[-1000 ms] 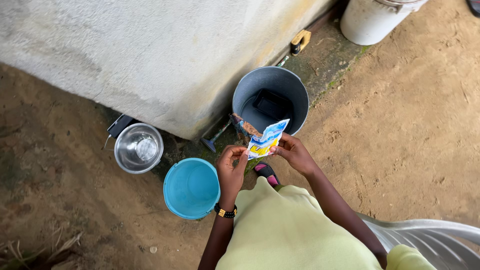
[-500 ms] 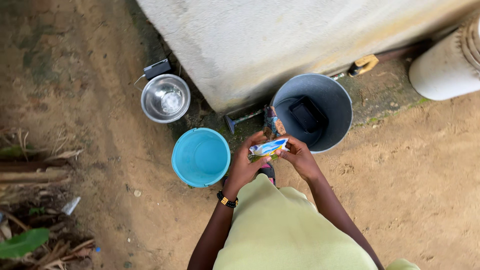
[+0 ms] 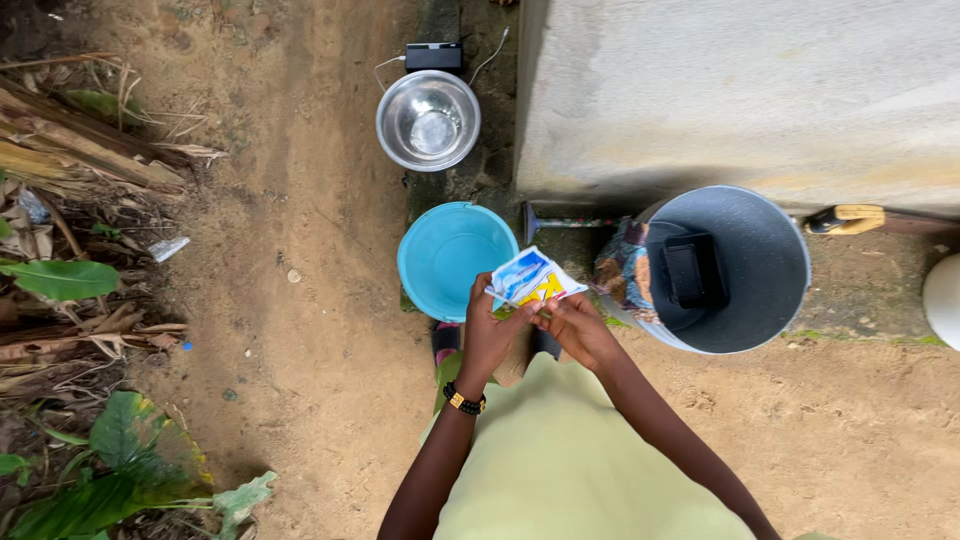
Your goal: The person washes a piece of cloth in a bucket of soapy water, rubbing the fabric together by hand, then wrings it out and places it on a chair.
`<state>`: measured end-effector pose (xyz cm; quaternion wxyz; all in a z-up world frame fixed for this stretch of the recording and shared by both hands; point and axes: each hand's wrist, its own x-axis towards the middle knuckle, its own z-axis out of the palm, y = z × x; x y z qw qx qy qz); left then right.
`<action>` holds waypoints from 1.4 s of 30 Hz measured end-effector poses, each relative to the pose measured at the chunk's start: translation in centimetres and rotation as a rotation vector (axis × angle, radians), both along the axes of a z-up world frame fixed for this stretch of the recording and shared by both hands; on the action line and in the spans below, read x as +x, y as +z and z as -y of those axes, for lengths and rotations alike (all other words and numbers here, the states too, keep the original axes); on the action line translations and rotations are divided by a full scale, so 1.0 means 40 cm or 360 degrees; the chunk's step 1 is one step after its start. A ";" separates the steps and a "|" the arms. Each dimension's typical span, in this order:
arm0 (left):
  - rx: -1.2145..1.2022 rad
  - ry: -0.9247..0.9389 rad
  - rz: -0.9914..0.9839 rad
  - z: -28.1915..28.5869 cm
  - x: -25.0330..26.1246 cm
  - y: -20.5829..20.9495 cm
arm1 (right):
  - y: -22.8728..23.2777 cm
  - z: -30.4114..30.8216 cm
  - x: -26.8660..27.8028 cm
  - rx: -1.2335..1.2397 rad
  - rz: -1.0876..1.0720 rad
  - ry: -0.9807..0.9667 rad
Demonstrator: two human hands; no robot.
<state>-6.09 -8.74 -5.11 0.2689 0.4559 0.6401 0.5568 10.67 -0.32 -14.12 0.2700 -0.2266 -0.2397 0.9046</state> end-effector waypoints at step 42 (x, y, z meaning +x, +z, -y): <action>-0.0584 0.0222 0.0530 0.020 -0.661 -0.432 | -0.160 0.116 -0.367 0.0183 0.0882 -0.0964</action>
